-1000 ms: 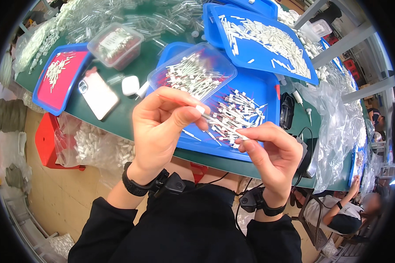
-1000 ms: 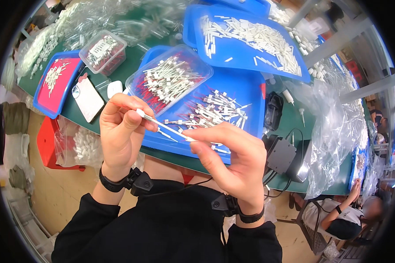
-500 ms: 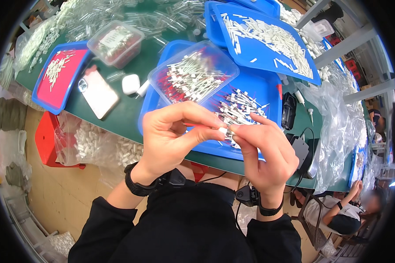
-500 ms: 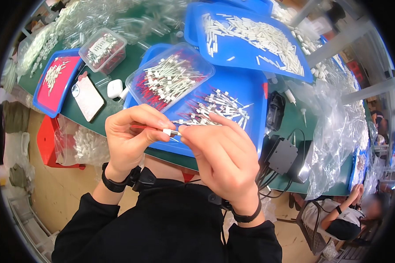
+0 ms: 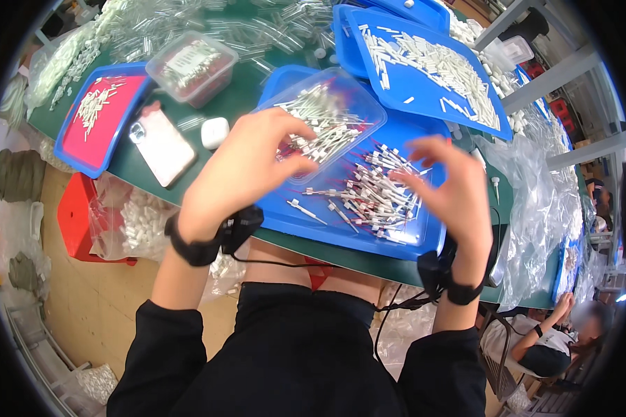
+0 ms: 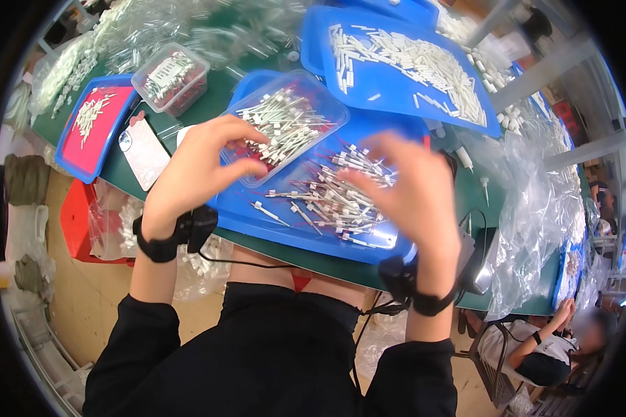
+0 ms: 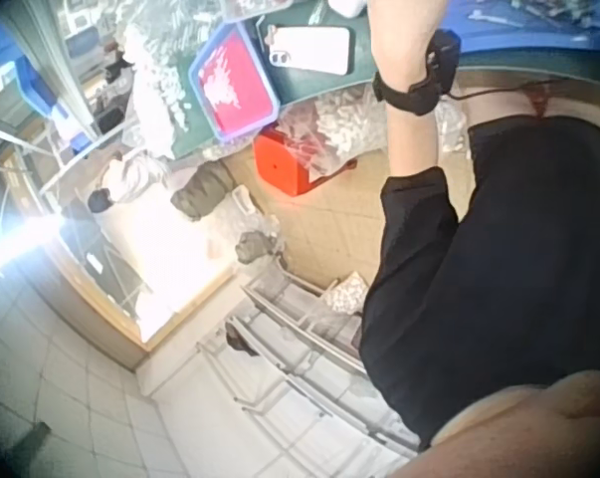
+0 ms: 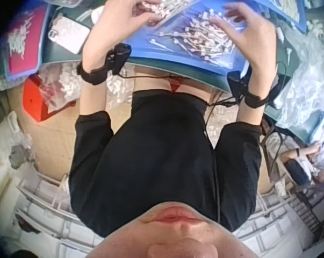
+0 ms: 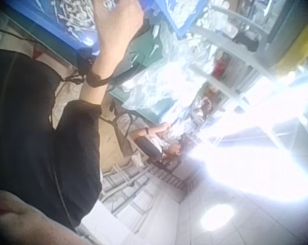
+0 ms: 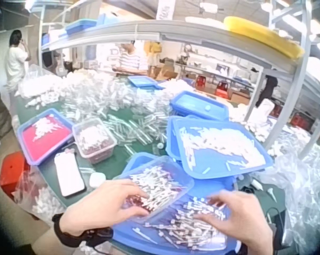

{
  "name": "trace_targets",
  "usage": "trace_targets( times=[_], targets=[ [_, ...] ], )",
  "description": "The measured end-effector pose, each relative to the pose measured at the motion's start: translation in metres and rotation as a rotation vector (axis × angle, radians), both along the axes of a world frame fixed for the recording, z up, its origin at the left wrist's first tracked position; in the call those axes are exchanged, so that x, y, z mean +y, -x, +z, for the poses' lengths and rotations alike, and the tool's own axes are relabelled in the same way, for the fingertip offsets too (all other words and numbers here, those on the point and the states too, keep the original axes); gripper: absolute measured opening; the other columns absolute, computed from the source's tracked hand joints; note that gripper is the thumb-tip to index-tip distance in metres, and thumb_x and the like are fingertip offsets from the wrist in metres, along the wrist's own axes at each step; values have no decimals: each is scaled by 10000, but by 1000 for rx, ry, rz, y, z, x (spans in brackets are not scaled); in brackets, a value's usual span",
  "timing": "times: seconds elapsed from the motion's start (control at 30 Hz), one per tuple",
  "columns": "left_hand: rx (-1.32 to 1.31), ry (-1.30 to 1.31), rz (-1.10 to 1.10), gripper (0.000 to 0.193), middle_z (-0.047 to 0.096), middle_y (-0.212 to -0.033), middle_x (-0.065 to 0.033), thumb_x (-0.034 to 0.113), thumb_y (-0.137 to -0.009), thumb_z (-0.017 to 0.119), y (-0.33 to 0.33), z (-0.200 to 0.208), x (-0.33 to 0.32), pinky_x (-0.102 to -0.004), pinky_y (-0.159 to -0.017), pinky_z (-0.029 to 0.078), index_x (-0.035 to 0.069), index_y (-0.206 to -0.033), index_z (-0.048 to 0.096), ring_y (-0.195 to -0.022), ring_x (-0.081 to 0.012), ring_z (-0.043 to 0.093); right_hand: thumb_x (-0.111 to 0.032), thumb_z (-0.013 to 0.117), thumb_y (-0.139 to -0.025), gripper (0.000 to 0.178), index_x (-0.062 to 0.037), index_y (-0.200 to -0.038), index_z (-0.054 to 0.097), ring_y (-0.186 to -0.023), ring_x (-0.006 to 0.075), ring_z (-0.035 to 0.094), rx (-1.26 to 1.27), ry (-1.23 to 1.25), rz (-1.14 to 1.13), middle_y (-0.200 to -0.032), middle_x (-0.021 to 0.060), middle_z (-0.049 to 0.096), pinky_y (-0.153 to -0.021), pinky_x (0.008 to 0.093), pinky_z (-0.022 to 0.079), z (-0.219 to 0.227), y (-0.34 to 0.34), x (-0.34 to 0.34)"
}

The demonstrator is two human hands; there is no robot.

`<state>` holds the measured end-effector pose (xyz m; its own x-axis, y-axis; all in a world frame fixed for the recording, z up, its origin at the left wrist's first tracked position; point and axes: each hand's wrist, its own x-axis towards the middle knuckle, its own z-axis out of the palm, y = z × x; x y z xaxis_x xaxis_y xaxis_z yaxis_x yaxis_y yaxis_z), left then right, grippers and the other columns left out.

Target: The person repeatedly picks up small white cylindrical components from a blue tray and inserts them into red and white wire connectors held in the other hand. The assembled units are placed into a clear plastic container on the table. The process is repetitive and involves fine motor manipulation of small parts.

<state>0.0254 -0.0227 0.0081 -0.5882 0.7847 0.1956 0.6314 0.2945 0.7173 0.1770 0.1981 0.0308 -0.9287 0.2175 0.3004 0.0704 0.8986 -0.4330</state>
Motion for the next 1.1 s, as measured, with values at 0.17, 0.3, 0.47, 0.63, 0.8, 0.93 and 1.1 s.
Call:
trace_targets(
  times=[0.17,0.3,0.47,0.63,0.8,0.93,1.1],
  targets=[
    [140,168,5,152,660,-773,-163,80,-746,685,20,-24,23,-363,-697,510,-10,-868,671,-733,-304,652,-252,717,-792,276,-27,-949,691,-726,226,674,295,-65,-218,-816,123,702,-691,345,513,-2,70,55],
    [176,207,7,111,656,-767,-154,80,-754,658,19,-25,33,-379,-689,505,-16,-808,645,-756,-313,648,-227,707,-775,241,-33,-918,729,-749,256,678,-75,37,-75,-812,138,707,-710,347,520,-13,96,73],
    [333,276,86,129,632,-803,-122,121,-756,678,7,-28,37,-399,-704,496,17,-822,639,-813,-309,636,-228,745,-724,259,-31,-892,738,-731,268,680,-138,11,58,-774,139,706,-719,349,523,-10,109,75],
    [367,225,108,115,626,-827,-102,124,-771,672,7,-32,35,-404,-707,492,48,-848,632,-820,-308,634,-188,769,-696,228,-7,-832,737,-706,205,670,-249,-10,-165,-761,114,704,-681,308,513,10,97,63],
    [341,201,166,104,646,-796,-102,104,-779,661,8,-31,36,-398,-689,497,37,-850,627,-784,-302,642,-171,760,-691,192,-13,-794,726,-681,204,657,-362,-134,-61,-745,104,697,-664,317,508,13,103,73],
    [247,-4,200,91,677,-797,-117,68,-780,672,6,-25,25,-335,-662,506,35,-864,664,-732,-246,654,-140,745,-692,170,-39,-828,734,-708,198,650,-181,-138,-10,-765,90,696,-682,318,507,-7,106,74],
    [-24,-197,217,97,695,-782,-77,63,-797,699,-9,-2,2,-260,-655,502,25,-886,702,-715,-127,645,-108,725,-717,186,-66,-898,735,-732,211,640,-91,-31,136,-791,99,695,-701,322,508,-10,105,66]
  ],
)
